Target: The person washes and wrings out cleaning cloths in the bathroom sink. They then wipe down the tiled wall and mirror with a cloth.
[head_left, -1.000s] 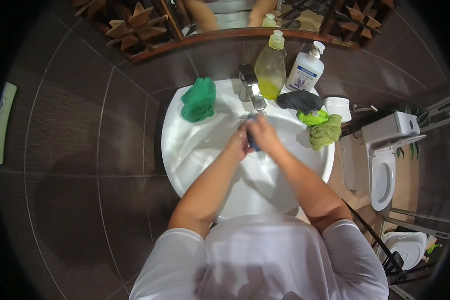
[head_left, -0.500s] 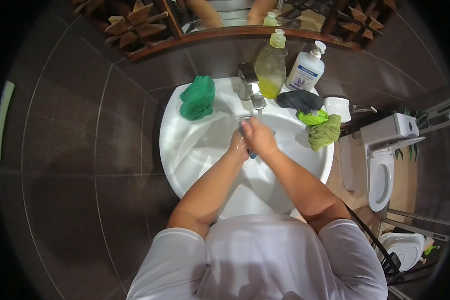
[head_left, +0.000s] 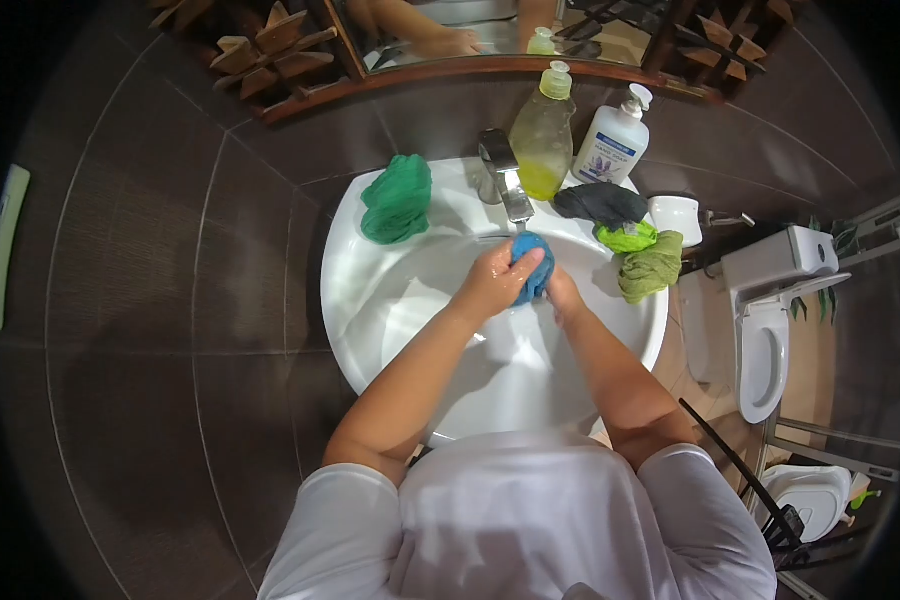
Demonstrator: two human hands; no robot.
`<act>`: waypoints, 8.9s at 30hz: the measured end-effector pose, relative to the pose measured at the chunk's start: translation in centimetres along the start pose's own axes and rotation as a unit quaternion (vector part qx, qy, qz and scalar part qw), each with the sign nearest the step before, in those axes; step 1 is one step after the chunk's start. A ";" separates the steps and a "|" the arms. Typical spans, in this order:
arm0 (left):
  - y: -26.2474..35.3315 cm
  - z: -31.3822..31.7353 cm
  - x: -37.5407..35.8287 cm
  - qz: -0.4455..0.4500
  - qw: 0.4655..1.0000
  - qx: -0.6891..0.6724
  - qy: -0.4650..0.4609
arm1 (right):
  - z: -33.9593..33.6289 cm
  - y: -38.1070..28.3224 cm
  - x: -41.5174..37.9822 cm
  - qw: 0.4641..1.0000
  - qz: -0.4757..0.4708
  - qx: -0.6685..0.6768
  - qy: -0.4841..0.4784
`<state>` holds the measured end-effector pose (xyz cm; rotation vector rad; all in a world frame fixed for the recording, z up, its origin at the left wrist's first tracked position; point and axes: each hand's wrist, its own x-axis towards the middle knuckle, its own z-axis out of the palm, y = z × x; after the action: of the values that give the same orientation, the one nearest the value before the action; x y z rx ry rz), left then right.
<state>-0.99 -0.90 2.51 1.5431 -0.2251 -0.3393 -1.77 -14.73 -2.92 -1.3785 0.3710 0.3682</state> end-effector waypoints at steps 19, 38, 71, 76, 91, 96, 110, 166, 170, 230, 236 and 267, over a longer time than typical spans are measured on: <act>-4.1 0.7 0.5 -0.210 0.867 -0.441 0.096 | 5.1 -2.5 -1.3 0.854 -0.287 -0.396 0.175; -4.3 -1.3 -1.0 -0.291 0.861 -0.403 0.109 | 0.0 0.1 -0.5 0.991 -0.069 -0.109 0.039; -0.8 -2.0 3.8 -0.159 0.966 0.176 -0.104 | -1.7 -6.3 -0.7 0.936 -0.163 -0.304 -0.072; -3.3 0.1 1.9 -0.236 0.860 -0.433 0.131 | 1.3 -5.6 -1.8 0.881 -0.160 -0.437 0.080; -0.9 -0.8 4.4 -0.152 0.974 0.163 0.029 | 0.5 -3.6 -1.4 0.933 -0.249 -0.259 0.011; -0.5 -1.0 3.0 -0.048 0.992 -0.101 0.062 | -0.2 -6.2 -0.8 0.898 -0.196 -0.393 0.011; -5.1 -2.2 3.0 0.042 0.994 -0.098 -0.018 | -0.2 -6.8 -0.5 0.923 -0.274 -0.271 0.000; -11.4 -1.7 4.3 -0.073 0.971 -0.228 0.015 | 2.4 -9.6 -4.5 0.947 -0.192 -0.236 -0.106; -6.3 -0.8 3.5 -0.183 0.981 0.011 0.069 | -0.8 -8.9 -4.4 0.957 -0.262 -0.089 -0.090; -6.1 -1.3 0.5 -0.181 0.923 -0.333 0.068 | -1.6 -1.5 1.3 0.944 0.133 -0.236 -0.187; -6.4 -2.9 0.7 -0.164 0.983 -0.076 0.035 | -1.3 -5.1 -0.6 0.940 0.097 -0.325 0.030; 0.1 -2.7 2.6 -0.132 0.982 -0.107 -0.086 | -2.5 -4.4 -1.9 0.940 -0.186 -0.262 -0.110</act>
<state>2.44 0.68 2.42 1.3316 -0.1142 -0.6871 -1.53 -17.97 1.39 -1.8652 -0.1954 0.3122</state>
